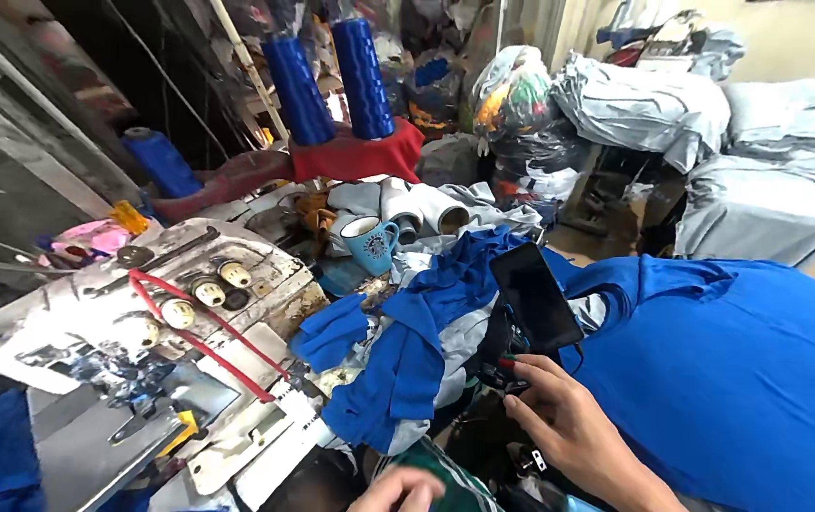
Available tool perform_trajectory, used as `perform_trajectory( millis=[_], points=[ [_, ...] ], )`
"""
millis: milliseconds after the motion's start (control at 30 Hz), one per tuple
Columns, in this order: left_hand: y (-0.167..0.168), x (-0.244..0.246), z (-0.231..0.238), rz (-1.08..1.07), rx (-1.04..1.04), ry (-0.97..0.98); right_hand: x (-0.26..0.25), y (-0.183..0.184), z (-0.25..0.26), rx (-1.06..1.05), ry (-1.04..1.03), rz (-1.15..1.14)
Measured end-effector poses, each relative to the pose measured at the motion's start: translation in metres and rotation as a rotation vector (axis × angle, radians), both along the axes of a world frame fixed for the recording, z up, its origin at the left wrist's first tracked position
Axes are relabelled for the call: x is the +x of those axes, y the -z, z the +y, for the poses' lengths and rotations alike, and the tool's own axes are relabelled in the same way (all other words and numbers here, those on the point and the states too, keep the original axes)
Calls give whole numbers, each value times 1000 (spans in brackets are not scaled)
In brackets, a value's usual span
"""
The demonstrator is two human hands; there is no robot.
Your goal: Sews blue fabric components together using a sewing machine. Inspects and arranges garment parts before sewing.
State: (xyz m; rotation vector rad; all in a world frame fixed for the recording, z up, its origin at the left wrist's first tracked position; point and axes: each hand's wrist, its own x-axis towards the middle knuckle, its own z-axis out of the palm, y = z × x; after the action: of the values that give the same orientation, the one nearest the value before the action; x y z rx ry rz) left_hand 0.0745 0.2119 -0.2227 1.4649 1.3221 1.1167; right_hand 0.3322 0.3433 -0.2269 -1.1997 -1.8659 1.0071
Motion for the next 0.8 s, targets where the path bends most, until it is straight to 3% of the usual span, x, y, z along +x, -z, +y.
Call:
perform_trajectory(
  millis=[133,333,600,700,800],
  points=[
    [-31,37,90,51,-47,1,6,2,3,141,-66,54],
    [-67,87,196,-108,-299,24,15,8,16,287,-80,73],
    [-82,101,235,-240,-336,-295,27,-3,26,168,-164,88],
    [-97,110,252,-237,-217,-223,32,-6,24,124,-195,129],
    [-113,124,256,-92,-60,-11,44,-5,15,92,-195,248]
  ],
)
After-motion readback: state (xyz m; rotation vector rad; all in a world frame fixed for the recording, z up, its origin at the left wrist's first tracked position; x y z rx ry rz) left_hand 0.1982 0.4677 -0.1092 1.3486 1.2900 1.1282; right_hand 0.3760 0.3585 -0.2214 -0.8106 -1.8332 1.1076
